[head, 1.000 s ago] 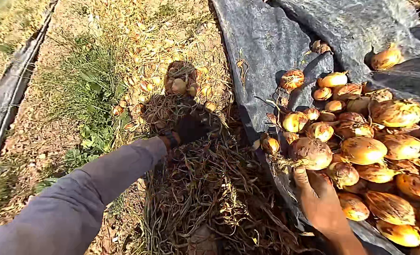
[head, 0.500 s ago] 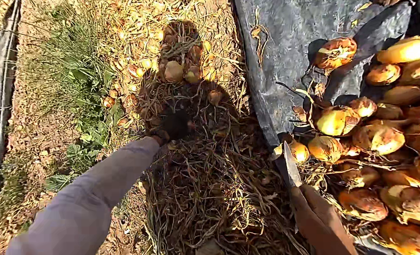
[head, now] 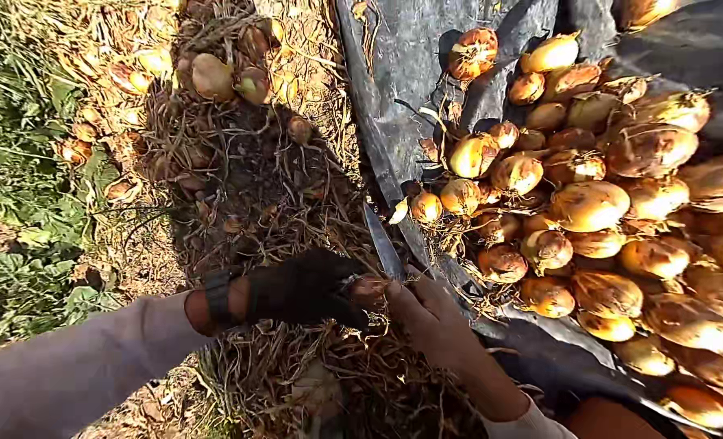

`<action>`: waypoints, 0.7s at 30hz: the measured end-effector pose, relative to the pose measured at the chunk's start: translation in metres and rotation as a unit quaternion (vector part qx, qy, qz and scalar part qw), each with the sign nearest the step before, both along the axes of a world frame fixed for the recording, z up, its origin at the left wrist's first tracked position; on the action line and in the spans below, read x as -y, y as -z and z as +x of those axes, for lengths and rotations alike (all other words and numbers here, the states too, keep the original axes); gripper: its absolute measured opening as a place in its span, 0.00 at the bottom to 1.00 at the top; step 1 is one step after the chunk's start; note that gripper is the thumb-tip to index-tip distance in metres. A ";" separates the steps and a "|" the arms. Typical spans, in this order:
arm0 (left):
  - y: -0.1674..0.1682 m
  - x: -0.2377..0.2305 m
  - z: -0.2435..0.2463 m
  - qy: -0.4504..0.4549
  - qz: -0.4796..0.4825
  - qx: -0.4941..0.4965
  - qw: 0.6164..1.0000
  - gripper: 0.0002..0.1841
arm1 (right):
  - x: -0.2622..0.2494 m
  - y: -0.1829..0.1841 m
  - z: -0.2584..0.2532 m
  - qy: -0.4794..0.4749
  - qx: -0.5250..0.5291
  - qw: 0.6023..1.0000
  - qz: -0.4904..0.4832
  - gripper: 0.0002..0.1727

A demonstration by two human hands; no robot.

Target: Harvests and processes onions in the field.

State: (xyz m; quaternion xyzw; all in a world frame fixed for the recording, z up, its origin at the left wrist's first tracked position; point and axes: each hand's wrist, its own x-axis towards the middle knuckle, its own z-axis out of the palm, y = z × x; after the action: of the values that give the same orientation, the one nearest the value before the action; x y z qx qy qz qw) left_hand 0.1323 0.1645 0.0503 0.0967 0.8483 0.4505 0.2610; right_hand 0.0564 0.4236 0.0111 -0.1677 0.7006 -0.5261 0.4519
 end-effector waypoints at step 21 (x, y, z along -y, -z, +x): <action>-0.072 -0.037 -0.027 -0.131 -0.161 0.007 0.978 0.28 | -0.012 0.003 0.020 0.004 -0.062 0.990 0.127 0.41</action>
State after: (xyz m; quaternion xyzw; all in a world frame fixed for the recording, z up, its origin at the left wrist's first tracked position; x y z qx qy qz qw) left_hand 0.1056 0.2016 0.1227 -0.0611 0.9131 0.3393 0.2176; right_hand 0.0762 0.4354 0.0079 -0.1384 0.7891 -0.4229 0.4235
